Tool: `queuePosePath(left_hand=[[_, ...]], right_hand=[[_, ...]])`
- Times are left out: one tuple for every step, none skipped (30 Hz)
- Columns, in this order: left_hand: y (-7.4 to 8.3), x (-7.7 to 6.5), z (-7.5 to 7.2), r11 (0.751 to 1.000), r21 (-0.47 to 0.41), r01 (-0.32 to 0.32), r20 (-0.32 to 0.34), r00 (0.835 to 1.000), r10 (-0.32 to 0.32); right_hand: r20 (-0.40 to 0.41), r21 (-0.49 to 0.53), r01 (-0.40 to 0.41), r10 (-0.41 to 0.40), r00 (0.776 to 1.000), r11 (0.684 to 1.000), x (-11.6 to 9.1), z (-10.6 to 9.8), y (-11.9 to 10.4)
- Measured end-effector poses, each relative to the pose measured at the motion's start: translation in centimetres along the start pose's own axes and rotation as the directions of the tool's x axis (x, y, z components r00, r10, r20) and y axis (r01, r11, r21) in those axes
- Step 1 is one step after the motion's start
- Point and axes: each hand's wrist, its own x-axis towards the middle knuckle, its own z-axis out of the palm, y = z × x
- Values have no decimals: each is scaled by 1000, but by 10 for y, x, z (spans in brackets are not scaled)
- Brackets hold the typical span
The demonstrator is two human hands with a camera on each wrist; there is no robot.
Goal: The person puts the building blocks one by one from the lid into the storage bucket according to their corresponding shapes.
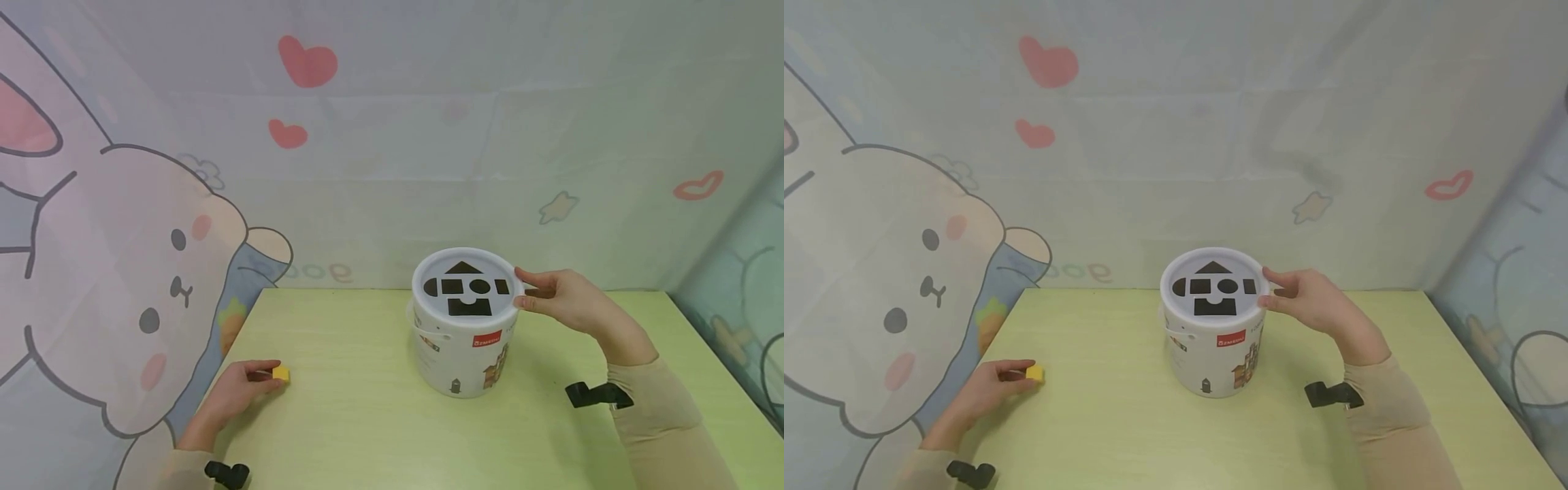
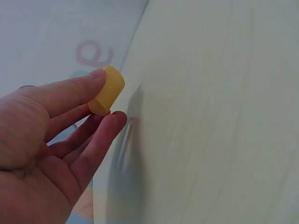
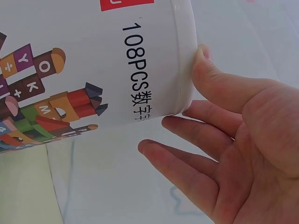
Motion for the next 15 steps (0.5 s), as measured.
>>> queuePosePath(left_hand=[[2, 1, 0, 1000, -5, -7, -3, 1000, 7], [4, 1, 0, 1000, -6, -17, -6, 1000, 17], [6, 2, 1, 1000, -12, -24, -8, 1000, 24], [9, 2, 1, 999, -15, -34, -14, 999, 33], [11, 3, 2, 999, -25, -45, -17, 999, 44], [14, 3, 2, 998, -33, -58, -19, 998, 58], [16, 3, 3, 997, -46, -65, -19, 998, 64], [19, 3, 3, 996, -54, -72, -21, 997, 71], [22, 3, 4, 995, -64, -78, -23, 997, 77], [24, 3, 5, 994, -72, -80, -29, 997, 78], [26, 3, 6, 993, -77, -84, -32, 996, 81], [29, 3, 8, 993, -81, -82, -38, 996, 80], [31, 3, 9, 993, -81, -81, -44, 996, 77], [33, 2, 10, 993, -80, -82, -50, 996, 78], [36, 2, 12, 993, -78, -87, -52, 995, 83]], right_hand=[[-1, -1, -2, 2, 1000, 1000, 0, -1, 0], [-2, 0, -2, 2, 1000, 1000, 0, -1, -1], [-4, 0, -3, 3, 1000, 1000, -1, -2, -1], [-5, 1, -4, 4, 1000, 1000, 0, -2, -1], [-6, 5, -7, 7, 1000, 1000, 0, -2, -1], [-8, 6, -8, 8, 1000, 1000, 0, -2, 0], [-10, 9, -10, 10, 1000, 1000, 0, -2, 0], [-13, 8, -11, 11, 1000, 1000, 0, -2, 0], [-16, 9, -12, 12, 1000, 1000, 0, -2, 0], [-18, 12, -12, 12, 1000, 1000, -1, -2, 0], [-19, 16, -14, 14, 1000, 1000, -1, -1, 0], [-18, 19, -14, 14, 1000, 1000, -1, -1, 0], [-17, 25, -14, 14, 1000, 1000, -2, 0, 0], [-14, 28, -11, 12, 1000, 1000, -2, 0, 0], [-12, 38, -12, 12, 1000, 999, -2, 1, 0]])
